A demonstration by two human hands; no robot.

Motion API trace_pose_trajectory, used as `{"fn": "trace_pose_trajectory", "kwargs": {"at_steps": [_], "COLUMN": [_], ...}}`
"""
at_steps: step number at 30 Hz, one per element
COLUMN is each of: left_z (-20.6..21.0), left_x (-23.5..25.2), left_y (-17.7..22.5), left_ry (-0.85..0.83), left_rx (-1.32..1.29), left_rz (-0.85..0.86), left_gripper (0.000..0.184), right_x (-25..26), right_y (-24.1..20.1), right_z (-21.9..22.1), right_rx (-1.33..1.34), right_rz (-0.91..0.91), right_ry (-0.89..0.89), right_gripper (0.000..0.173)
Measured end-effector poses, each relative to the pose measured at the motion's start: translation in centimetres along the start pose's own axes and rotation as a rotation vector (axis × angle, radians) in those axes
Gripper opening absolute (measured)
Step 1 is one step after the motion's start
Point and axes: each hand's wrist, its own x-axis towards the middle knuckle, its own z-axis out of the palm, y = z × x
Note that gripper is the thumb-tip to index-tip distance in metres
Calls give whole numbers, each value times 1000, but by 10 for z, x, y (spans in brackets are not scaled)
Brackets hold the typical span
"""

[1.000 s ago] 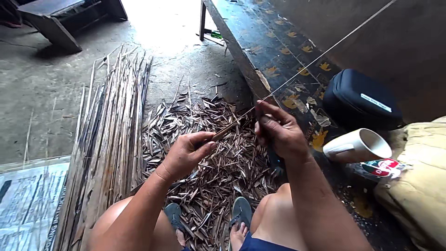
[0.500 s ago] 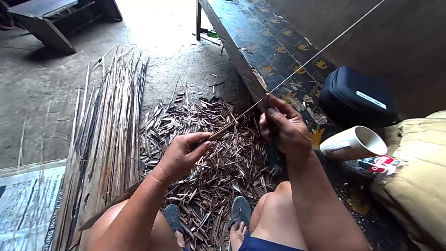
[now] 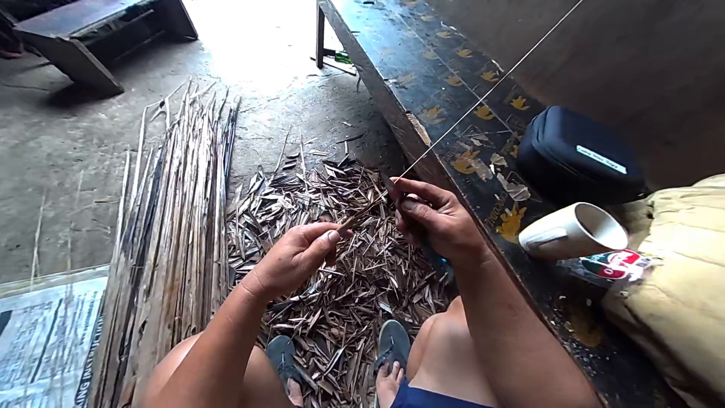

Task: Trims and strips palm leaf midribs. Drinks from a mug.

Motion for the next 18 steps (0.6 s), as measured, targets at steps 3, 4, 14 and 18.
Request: {"fn": "trace_pose_trajectory", "kwargs": {"at_steps": [3,4,14,18], "left_z": [-1,-2,0,-2], "left_x": [0,0,0,-1], "left_y": [1,1,-2,-3], "left_ry": [-29,-36,13,0], "left_rx": [-17,-20,66,93], "left_rz": [-3,-2,-14,-42], "left_gripper": [37,37,35,35], "right_x": [0,0,-1,0], "right_y": [-1,-2,-1,-3], "right_z": [-2,-5,-12,-19], "right_rx": [-27,-36,41,48], "right_rz": [-36,-57,-8,-78], "right_ry": [53,88,75,180], "right_gripper": [37,38,39,39]}}
